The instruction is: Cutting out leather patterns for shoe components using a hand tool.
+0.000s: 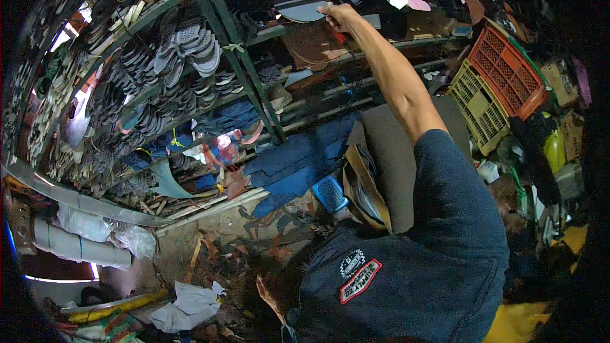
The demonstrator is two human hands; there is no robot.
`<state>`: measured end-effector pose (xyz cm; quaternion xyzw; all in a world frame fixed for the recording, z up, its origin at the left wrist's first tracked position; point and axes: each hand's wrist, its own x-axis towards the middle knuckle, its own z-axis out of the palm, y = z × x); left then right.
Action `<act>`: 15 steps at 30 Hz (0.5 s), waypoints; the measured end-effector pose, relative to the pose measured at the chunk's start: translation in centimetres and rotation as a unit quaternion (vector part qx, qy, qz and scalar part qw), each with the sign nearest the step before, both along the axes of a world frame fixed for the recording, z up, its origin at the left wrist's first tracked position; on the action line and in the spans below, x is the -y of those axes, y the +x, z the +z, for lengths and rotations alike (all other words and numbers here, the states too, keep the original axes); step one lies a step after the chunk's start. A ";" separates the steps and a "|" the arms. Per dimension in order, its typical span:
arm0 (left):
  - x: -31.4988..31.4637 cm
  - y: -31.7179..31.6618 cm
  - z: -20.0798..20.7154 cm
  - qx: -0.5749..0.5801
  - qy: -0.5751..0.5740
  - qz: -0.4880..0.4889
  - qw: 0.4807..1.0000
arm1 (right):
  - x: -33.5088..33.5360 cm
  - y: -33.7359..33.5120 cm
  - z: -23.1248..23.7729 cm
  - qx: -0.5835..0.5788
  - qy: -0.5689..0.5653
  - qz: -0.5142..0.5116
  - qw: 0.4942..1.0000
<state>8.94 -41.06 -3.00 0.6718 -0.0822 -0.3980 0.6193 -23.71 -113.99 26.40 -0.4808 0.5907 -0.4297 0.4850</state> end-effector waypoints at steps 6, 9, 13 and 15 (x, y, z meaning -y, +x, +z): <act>0.4 0.1 -1.2 0.037 -0.003 -0.023 0.999 | 1.5 -1.0 3.1 0.105 0.033 -0.003 0.994; 0.0 1.3 -3.2 0.131 -0.014 -0.059 0.989 | 2.0 -1.2 4.8 0.062 -0.036 -0.079 0.994; -3.0 3.3 -7.8 0.471 -0.035 -0.143 0.870 | -3.1 0.1 4.8 0.225 -0.107 0.018 0.968; -2.4 2.0 -7.7 0.387 -0.035 -0.107 0.915 | -8.9 -1.4 2.3 0.229 -0.151 0.077 0.959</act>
